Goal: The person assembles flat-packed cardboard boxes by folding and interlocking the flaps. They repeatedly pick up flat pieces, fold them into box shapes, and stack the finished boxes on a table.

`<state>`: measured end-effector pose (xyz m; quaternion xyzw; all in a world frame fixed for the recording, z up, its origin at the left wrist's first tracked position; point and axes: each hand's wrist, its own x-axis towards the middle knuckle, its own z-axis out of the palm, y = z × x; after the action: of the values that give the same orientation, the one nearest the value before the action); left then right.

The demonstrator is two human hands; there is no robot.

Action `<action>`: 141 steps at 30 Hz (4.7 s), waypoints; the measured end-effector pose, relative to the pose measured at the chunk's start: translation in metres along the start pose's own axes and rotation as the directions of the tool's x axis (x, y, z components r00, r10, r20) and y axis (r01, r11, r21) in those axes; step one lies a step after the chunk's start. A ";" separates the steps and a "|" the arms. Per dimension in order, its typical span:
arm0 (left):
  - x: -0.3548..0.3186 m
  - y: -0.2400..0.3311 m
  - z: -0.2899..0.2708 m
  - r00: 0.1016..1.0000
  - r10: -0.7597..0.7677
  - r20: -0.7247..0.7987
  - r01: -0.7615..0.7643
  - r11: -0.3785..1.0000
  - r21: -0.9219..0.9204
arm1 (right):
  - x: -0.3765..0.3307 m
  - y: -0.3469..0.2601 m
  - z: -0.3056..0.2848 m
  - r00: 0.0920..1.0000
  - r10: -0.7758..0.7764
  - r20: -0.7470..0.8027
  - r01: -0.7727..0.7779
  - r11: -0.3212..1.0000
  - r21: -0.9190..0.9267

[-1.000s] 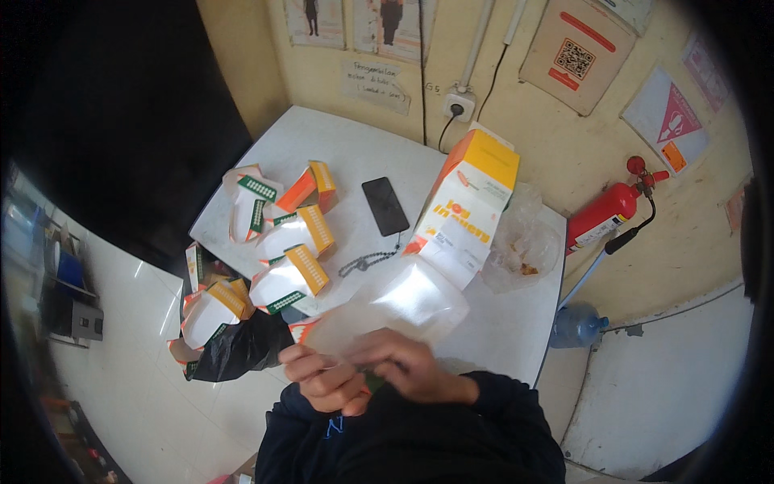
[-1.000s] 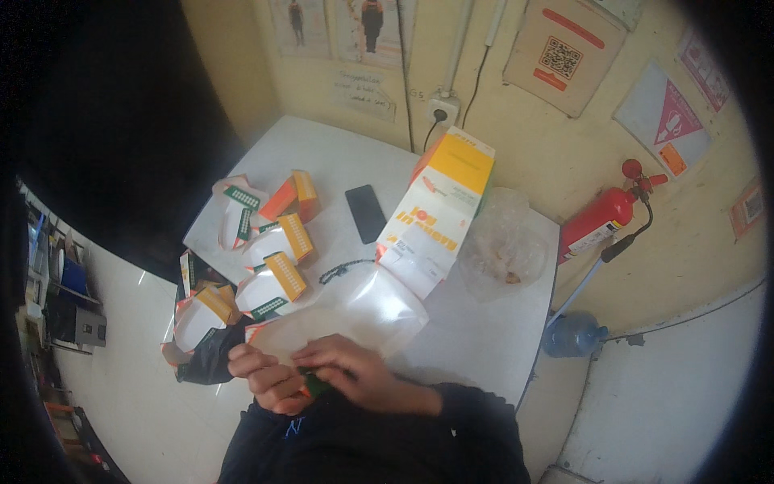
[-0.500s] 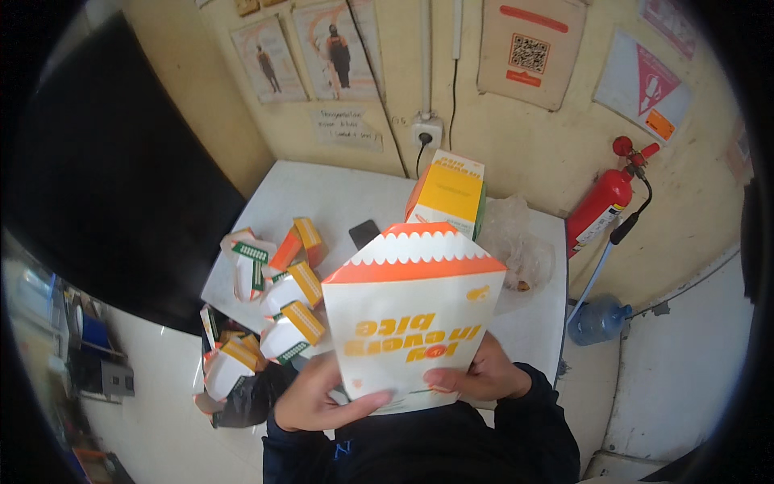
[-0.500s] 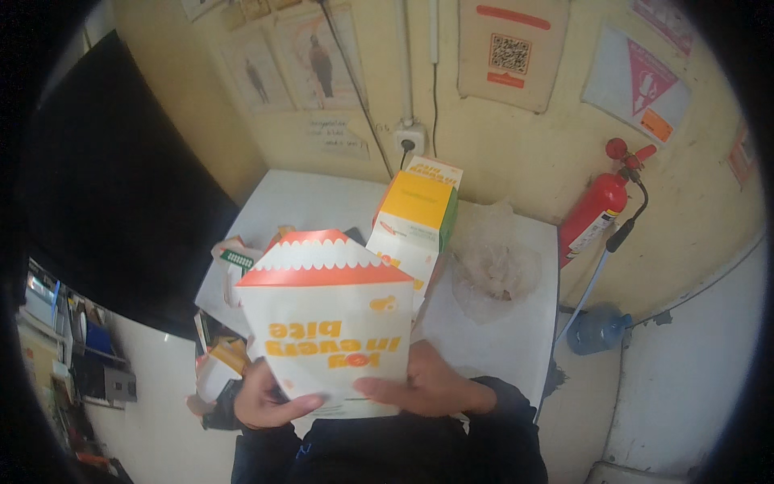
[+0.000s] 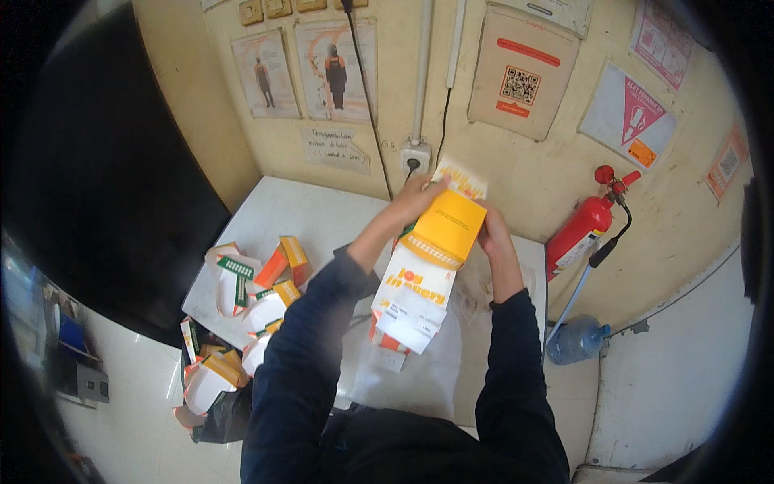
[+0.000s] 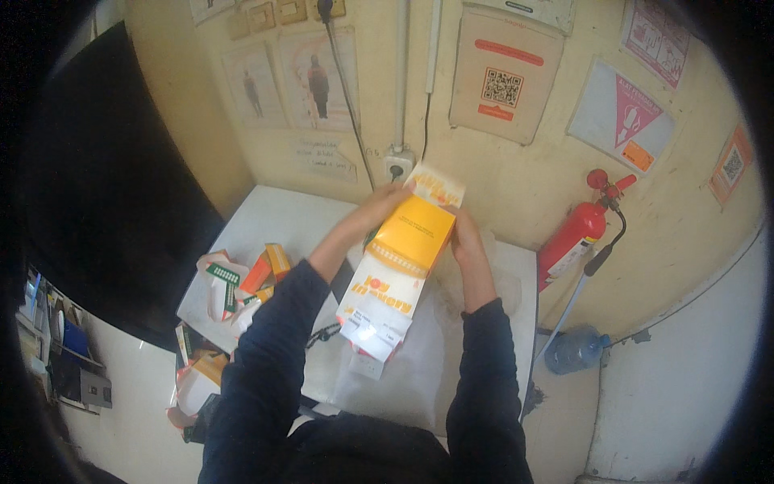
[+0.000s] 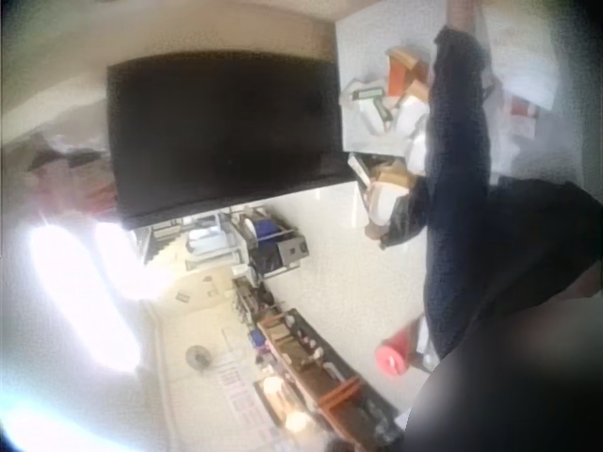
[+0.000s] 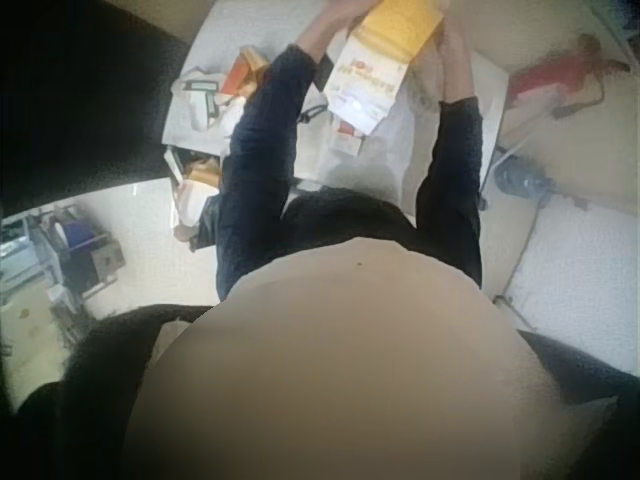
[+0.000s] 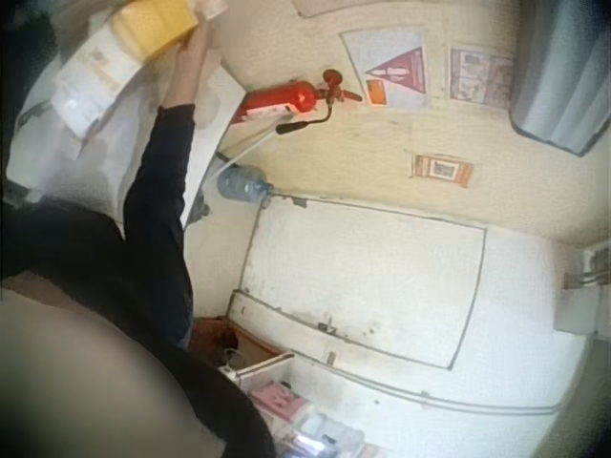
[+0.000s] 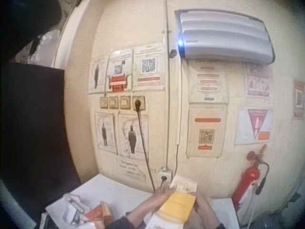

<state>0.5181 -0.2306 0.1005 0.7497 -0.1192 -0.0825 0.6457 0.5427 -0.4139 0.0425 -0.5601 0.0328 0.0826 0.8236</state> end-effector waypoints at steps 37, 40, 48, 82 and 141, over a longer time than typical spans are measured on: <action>-0.014 0.012 -0.014 0.822 -0.320 0.472 0.097 0.894 0.438 | -0.164 0.025 0.059 0.881 -0.433 0.192 0.471 0.842 -0.263; -0.039 0.020 0.016 0.868 -0.146 0.475 -0.211 0.757 0.618 | -0.201 -0.003 -0.017 0.873 -0.273 0.403 0.450 0.769 -0.454; -0.057 0.001 0.031 0.987 0.056 0.154 -0.155 0.610 0.777 | -0.208 0.176 -0.183 0.819 -0.336 -0.465 -0.461 0.099 -0.882; -0.126 0.011 0.023 0.857 0.515 -0.004 -0.352 0.591 0.725 | -0.145 0.044 -0.040 0.781 -0.202 0.590 0.623 0.316 -0.716; -0.307 -0.070 0.002 0.716 0.006 -0.698 -0.512 0.684 -0.519 | -0.218 -0.011 0.106 0.735 0.005 0.678 0.065 0.995 -0.079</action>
<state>0.2290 -0.1351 0.0222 0.4107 0.0373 0.2429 0.8780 0.3260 -0.3407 0.1238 -0.5314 -0.2823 0.2690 0.7521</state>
